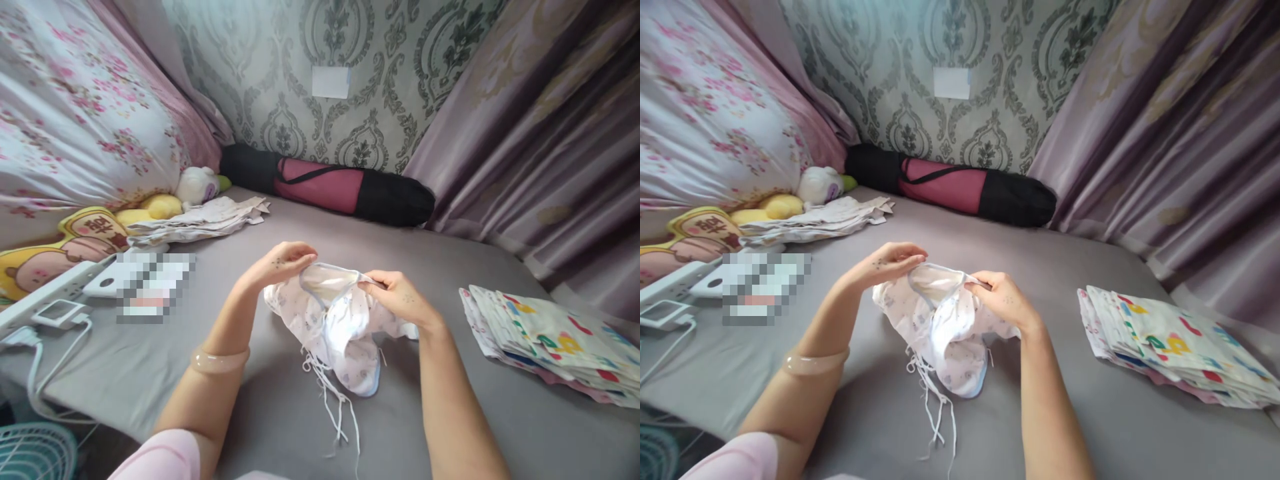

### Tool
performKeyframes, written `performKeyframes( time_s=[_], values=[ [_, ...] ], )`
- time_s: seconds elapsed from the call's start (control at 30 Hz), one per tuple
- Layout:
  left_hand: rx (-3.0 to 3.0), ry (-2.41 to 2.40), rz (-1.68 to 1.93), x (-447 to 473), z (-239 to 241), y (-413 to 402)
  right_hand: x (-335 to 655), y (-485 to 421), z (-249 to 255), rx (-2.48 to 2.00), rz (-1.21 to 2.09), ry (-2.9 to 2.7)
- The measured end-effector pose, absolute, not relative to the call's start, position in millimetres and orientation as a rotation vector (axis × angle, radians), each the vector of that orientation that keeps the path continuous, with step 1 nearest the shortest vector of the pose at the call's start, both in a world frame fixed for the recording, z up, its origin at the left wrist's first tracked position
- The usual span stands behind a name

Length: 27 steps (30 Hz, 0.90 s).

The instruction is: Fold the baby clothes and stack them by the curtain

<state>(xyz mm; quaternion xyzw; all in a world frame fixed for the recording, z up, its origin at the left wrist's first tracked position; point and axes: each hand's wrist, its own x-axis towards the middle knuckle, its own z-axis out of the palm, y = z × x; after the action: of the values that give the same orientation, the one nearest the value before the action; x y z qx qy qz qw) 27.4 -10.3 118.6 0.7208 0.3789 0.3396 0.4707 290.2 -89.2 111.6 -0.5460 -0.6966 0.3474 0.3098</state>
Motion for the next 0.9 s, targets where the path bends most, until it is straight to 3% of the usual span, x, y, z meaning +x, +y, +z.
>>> performKeyframes(
  time_s=[0.17,0.9],
  values=[
    [1.692,0.919,0.596,1.0,125.0,-9.3,294.3,-92.0,119.0,-1.464,0.884,-1.832],
    [1.883,0.763,0.531,15.6,119.4,-6.2,328.6,-94.8,119.0,-1.452,0.899,-1.510]
  ],
)
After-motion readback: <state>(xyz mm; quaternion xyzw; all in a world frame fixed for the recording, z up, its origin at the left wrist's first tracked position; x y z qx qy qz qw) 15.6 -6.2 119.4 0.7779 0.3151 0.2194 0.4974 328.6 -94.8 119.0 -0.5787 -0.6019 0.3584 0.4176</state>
